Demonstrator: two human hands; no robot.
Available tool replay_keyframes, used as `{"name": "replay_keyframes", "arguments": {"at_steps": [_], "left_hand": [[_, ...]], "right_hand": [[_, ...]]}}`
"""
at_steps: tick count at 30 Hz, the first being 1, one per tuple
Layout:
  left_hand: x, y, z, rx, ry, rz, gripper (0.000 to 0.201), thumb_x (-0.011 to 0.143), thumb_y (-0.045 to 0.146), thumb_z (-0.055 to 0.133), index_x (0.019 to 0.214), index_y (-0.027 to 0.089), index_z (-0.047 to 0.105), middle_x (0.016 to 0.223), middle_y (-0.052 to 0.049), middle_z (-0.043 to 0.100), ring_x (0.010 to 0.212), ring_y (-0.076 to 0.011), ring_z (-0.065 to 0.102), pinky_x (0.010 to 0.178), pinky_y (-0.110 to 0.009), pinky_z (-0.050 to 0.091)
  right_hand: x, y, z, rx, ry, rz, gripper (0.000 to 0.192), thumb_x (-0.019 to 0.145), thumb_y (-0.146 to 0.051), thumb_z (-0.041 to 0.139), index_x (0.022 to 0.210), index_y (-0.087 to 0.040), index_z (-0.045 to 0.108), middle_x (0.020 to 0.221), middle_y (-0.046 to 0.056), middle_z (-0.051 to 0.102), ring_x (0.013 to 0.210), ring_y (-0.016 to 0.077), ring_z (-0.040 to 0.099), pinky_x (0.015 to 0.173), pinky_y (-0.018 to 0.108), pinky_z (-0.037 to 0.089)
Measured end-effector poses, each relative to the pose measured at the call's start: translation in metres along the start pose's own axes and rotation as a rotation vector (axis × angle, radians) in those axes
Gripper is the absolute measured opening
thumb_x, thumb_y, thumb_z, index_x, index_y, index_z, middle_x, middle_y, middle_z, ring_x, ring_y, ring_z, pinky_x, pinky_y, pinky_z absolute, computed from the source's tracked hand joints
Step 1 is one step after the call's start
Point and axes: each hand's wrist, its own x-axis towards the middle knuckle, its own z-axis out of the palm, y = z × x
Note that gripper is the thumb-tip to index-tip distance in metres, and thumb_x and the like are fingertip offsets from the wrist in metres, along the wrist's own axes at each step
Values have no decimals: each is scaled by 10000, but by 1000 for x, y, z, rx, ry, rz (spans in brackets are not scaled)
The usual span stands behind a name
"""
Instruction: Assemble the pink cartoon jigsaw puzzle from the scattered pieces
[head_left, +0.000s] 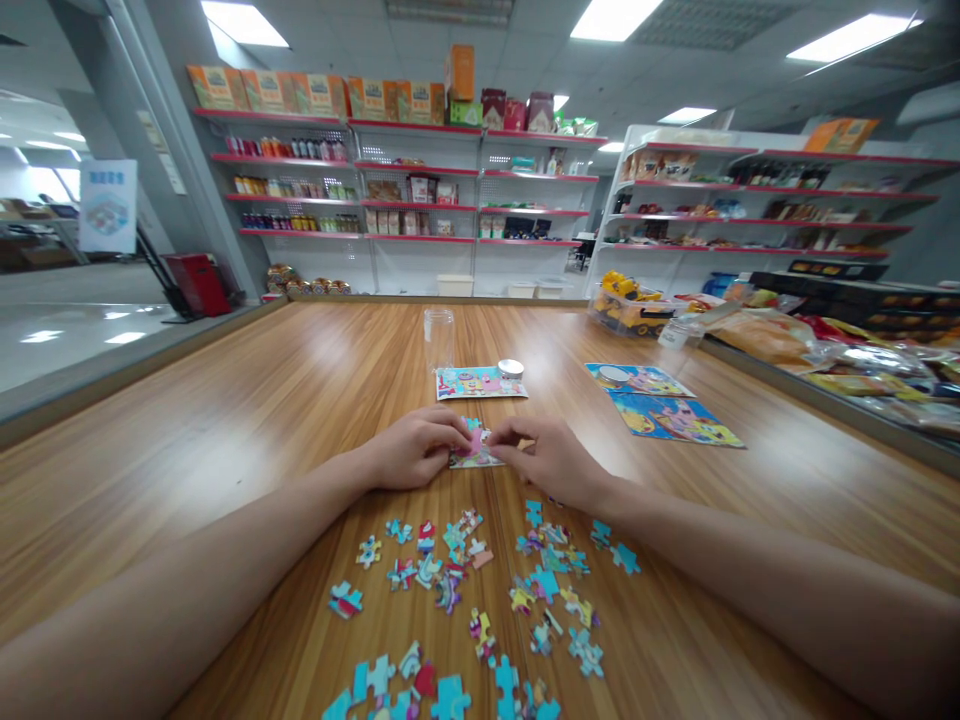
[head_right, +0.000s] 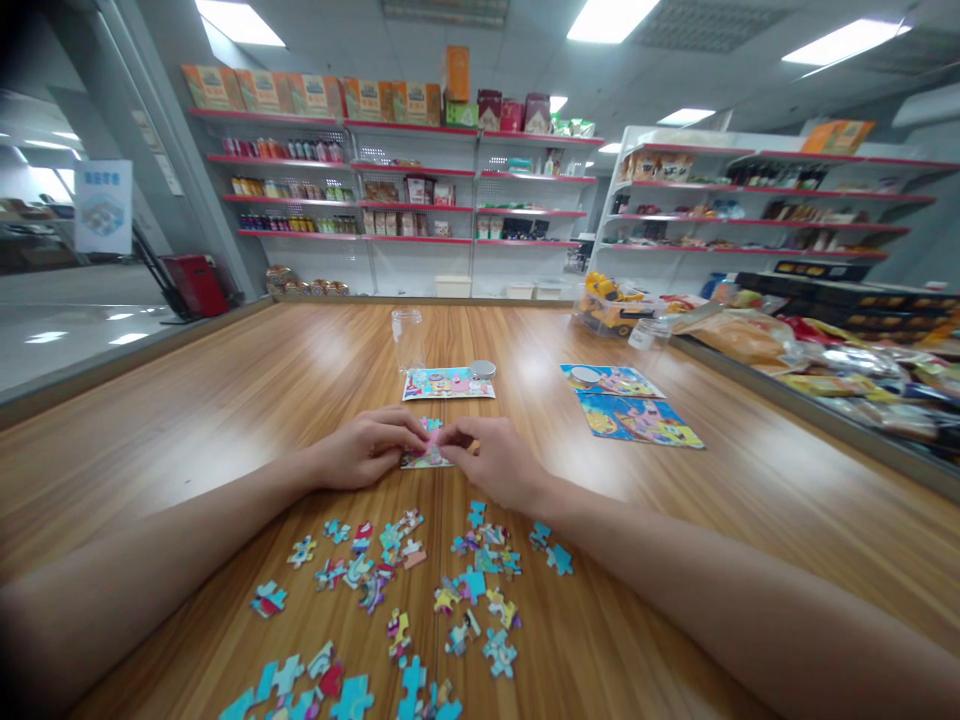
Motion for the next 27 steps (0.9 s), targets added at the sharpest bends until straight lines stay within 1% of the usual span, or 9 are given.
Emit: {"name": "replay_keyframes", "arguments": {"at_steps": [3, 5, 9, 13, 17, 22, 25, 27], "left_hand": [[0, 0, 0, 8, -7, -7, 384, 768, -8, 475, 1015, 163, 713, 1027, -92, 674, 980, -213, 621, 893, -369, 514], [0, 0, 0, 9, -5, -10, 386, 769, -8, 476, 1018, 167, 713, 1028, -90, 674, 978, -210, 622, 896, -368, 517], [0, 0, 0, 8, -3, -14, 380, 765, -12, 475, 998, 169, 715, 1018, -86, 678, 971, -204, 623, 901, -365, 517], [-1, -1, 1, -6, 0, -32, 384, 751, -24, 465, 970, 164, 717, 1013, -83, 675, 971, -203, 624, 900, -363, 518], [-2, -3, 2, -11, 8, -34, 385, 748, -30, 469, 966, 171, 715, 1018, -78, 673, 977, -202, 624, 898, -361, 518], [-3, -4, 3, -2, 11, -40, 386, 758, -29, 471, 978, 175, 714, 1021, -80, 668, 997, -204, 620, 904, -354, 517], [-3, -4, 3, 3, 10, -37, 380, 761, -27, 471, 978, 172, 713, 1016, -83, 666, 990, -206, 619, 897, -356, 517], [-3, -3, 3, 5, 11, -33, 372, 765, -25, 473, 975, 168, 712, 1012, -86, 666, 986, -207, 618, 892, -360, 516]], "right_hand": [[3, 15, 0, -139, 69, 31, 122, 844, -122, 630, 882, -160, 740, 781, 26, 710, 676, 146, 605, 622, 255, 445], [2, 17, -1, -201, 80, -12, 166, 840, -92, 599, 887, -152, 747, 772, 35, 698, 657, 143, 588, 600, 252, 428], [0, 15, -4, -222, 66, -107, 243, 792, -22, 543, 887, -134, 737, 774, 41, 653, 619, 125, 549, 572, 235, 413], [0, 17, -7, -216, 12, -122, 238, 756, -34, 586, 915, -126, 738, 764, 35, 604, 590, 114, 521, 560, 232, 418], [0, 18, -8, -223, -22, -157, 214, 794, -67, 603, 923, -149, 753, 781, 40, 598, 636, 124, 539, 608, 248, 442], [-1, 17, -7, -246, -33, -211, 103, 813, -96, 639, 801, -128, 737, 809, 62, 615, 715, 152, 578, 648, 269, 460], [-1, 16, -7, -249, -37, -212, 86, 819, -108, 659, 753, -124, 713, 815, 59, 616, 695, 141, 567, 628, 261, 451], [-1, 15, -7, -253, -42, -217, 77, 824, -119, 669, 755, -123, 704, 816, 55, 613, 700, 143, 567, 635, 265, 453]]}}
